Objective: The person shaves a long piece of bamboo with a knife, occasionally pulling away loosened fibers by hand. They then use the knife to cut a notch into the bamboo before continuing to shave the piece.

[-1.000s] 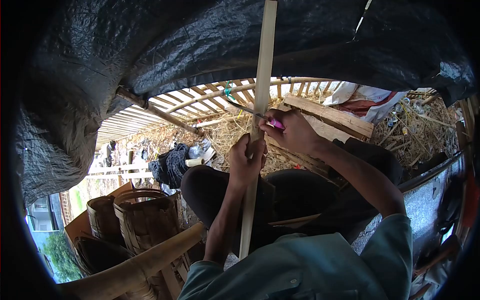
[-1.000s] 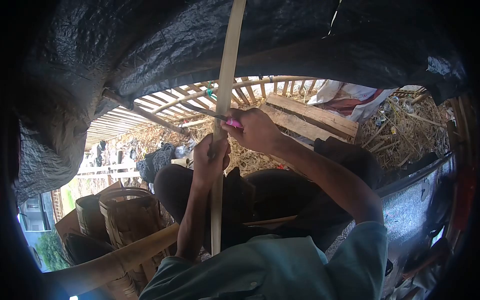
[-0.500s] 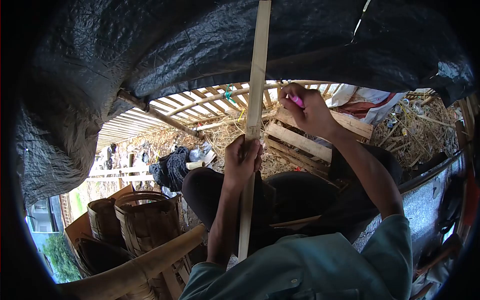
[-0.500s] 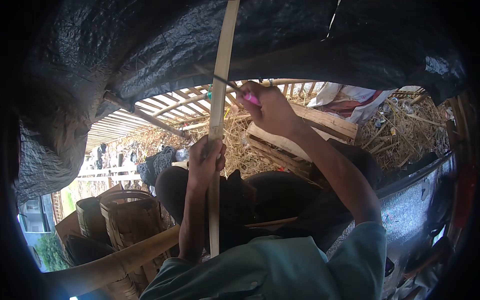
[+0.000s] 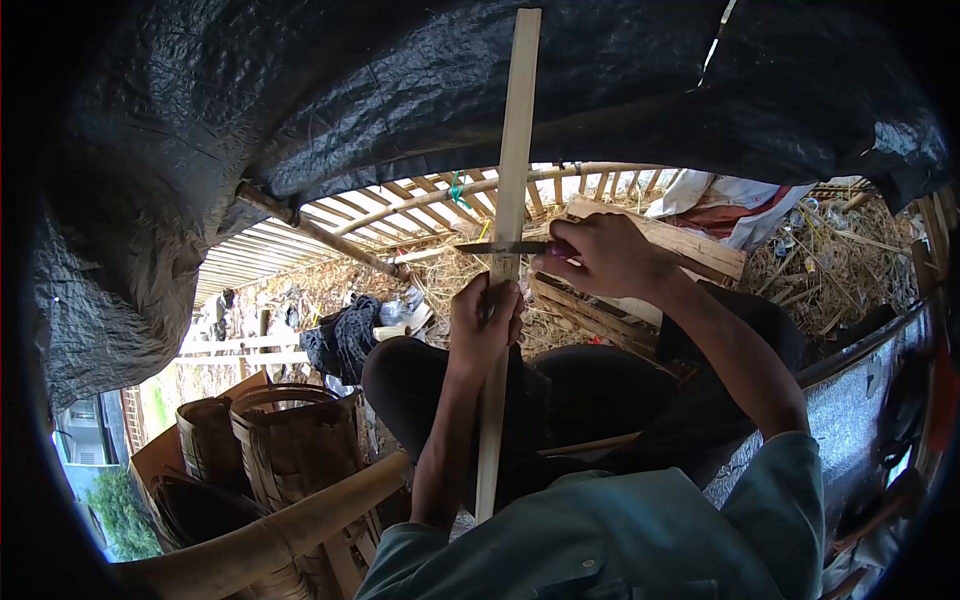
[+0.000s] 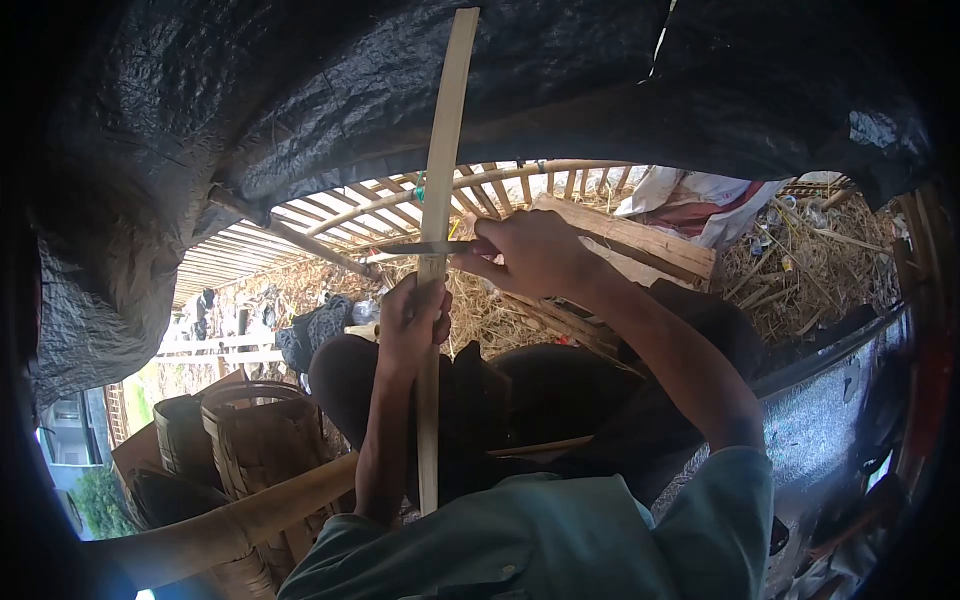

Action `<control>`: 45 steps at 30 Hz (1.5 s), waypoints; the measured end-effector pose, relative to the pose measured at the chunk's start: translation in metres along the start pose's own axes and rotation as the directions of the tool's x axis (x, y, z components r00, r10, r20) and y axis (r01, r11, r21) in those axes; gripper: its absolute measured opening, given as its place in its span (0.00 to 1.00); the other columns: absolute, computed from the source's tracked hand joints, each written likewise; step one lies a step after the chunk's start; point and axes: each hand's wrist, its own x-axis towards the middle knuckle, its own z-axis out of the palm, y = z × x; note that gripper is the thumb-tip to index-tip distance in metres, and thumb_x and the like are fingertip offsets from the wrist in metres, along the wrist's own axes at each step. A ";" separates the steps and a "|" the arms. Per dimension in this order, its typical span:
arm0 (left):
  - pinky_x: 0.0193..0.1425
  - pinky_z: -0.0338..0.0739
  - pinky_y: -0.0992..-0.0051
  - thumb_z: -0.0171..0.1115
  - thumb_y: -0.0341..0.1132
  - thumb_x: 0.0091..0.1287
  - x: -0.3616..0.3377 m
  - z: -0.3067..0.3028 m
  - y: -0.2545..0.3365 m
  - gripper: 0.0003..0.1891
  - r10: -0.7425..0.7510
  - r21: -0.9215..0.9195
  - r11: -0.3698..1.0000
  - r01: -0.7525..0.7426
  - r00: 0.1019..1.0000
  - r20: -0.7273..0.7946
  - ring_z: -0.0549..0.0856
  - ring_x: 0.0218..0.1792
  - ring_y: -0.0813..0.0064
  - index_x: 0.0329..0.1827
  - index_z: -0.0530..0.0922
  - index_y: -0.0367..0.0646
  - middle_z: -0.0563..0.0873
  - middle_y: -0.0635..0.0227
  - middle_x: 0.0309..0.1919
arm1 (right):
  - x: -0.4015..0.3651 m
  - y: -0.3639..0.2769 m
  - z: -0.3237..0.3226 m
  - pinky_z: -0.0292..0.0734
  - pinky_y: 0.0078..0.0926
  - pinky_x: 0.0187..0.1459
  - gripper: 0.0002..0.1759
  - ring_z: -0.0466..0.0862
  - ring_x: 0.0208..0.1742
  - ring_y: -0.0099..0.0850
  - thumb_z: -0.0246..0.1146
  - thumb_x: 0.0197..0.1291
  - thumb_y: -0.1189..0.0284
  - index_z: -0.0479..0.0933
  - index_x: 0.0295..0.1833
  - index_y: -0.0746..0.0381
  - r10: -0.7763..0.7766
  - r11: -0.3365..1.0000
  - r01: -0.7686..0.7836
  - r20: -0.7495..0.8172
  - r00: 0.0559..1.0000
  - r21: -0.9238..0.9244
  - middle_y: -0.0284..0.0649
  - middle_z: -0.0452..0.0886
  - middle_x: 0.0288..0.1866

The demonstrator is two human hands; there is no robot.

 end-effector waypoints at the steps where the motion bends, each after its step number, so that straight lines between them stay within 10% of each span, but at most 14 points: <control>1: 0.15 0.60 0.82 0.52 0.32 0.73 0.001 -0.001 -0.001 0.08 -0.001 0.004 1.000 0.001 1.000 -0.006 0.70 0.13 0.85 0.38 0.73 0.36 0.75 0.70 0.23 | -0.001 -0.004 0.007 0.78 0.38 0.30 0.26 0.83 0.23 0.41 0.57 0.64 0.47 0.77 0.33 0.62 -0.004 1.000 0.004 0.011 1.000 -0.020 0.42 0.80 0.20; 13: 0.15 0.60 0.83 0.50 0.35 0.73 0.005 -0.002 -0.019 0.09 0.189 0.310 0.936 -0.165 0.981 -0.051 0.68 0.13 0.88 0.42 0.74 0.38 0.70 0.76 0.16 | -0.003 0.000 0.053 0.75 0.34 0.18 0.31 0.80 0.14 0.37 0.55 0.61 0.42 0.78 0.23 0.60 -0.133 0.955 0.086 -0.152 0.979 -0.285 0.39 0.75 0.11; 25: 0.13 0.61 0.81 0.53 0.35 0.73 0.015 0.006 0.006 0.11 0.101 0.153 0.985 -0.085 0.990 -0.098 0.69 0.11 0.87 0.33 0.71 0.38 0.73 0.74 0.15 | 0.018 0.015 0.039 0.76 0.32 0.18 0.30 0.81 0.15 0.35 0.54 0.62 0.43 0.79 0.28 0.60 -0.190 0.911 0.089 -0.219 0.957 -0.404 0.36 0.75 0.11; 27: 0.13 0.60 0.82 0.52 0.36 0.74 0.008 -0.001 0.012 0.12 0.031 0.080 0.997 -0.023 0.995 -0.095 0.68 0.11 0.87 0.33 0.71 0.38 0.73 0.73 0.16 | 0.022 0.026 0.038 0.79 0.33 0.21 0.31 0.84 0.19 0.37 0.49 0.67 0.45 0.80 0.25 0.60 0.034 0.862 -0.158 -0.255 0.966 -0.481 0.39 0.78 0.13; 29: 0.13 0.59 0.83 0.52 0.39 0.74 -0.015 -0.017 0.019 0.14 -0.031 0.017 0.999 0.033 0.993 -0.114 0.67 0.12 0.87 0.32 0.70 0.39 0.72 0.73 0.17 | 0.025 0.115 -0.041 0.82 0.39 0.25 0.38 0.86 0.26 0.39 0.40 0.71 0.44 0.81 0.20 0.57 0.609 0.639 -0.678 -0.299 0.735 -0.364 0.45 0.81 0.19; 31: 0.13 0.59 0.83 0.53 0.41 0.74 -0.020 -0.040 0.029 0.15 -0.012 0.067 0.998 0.022 0.989 -0.145 0.67 0.12 0.87 0.32 0.69 0.40 0.70 0.74 0.17 | 0.008 0.134 -0.096 0.82 0.45 0.26 0.37 0.86 0.28 0.48 0.40 0.70 0.45 0.81 0.24 0.60 0.406 0.598 -0.700 -0.607 0.684 -0.389 0.50 0.82 0.21; 36: 0.12 0.57 0.82 0.50 0.42 0.75 -0.001 -0.017 0.022 0.15 -0.046 -0.088 0.995 0.040 0.997 -0.068 0.67 0.10 0.85 0.31 0.69 0.42 0.70 0.74 0.17 | -0.011 0.091 -0.086 0.81 0.47 0.26 0.29 0.83 0.27 0.53 0.48 0.70 0.49 0.77 0.29 0.63 0.249 0.737 -0.582 -0.662 0.707 -0.344 0.53 0.80 0.20; 45: 0.11 0.57 0.82 0.50 0.41 0.75 0.002 -0.002 0.014 0.15 -0.044 -0.058 0.997 0.041 0.998 -0.049 0.67 0.09 0.85 0.33 0.71 0.39 0.70 0.73 0.18 | 0.004 0.003 -0.004 0.76 0.35 0.25 0.17 0.82 0.21 0.38 0.58 0.65 0.57 0.76 0.37 0.61 -0.120 0.985 0.108 -0.090 0.989 -0.133 0.40 0.79 0.20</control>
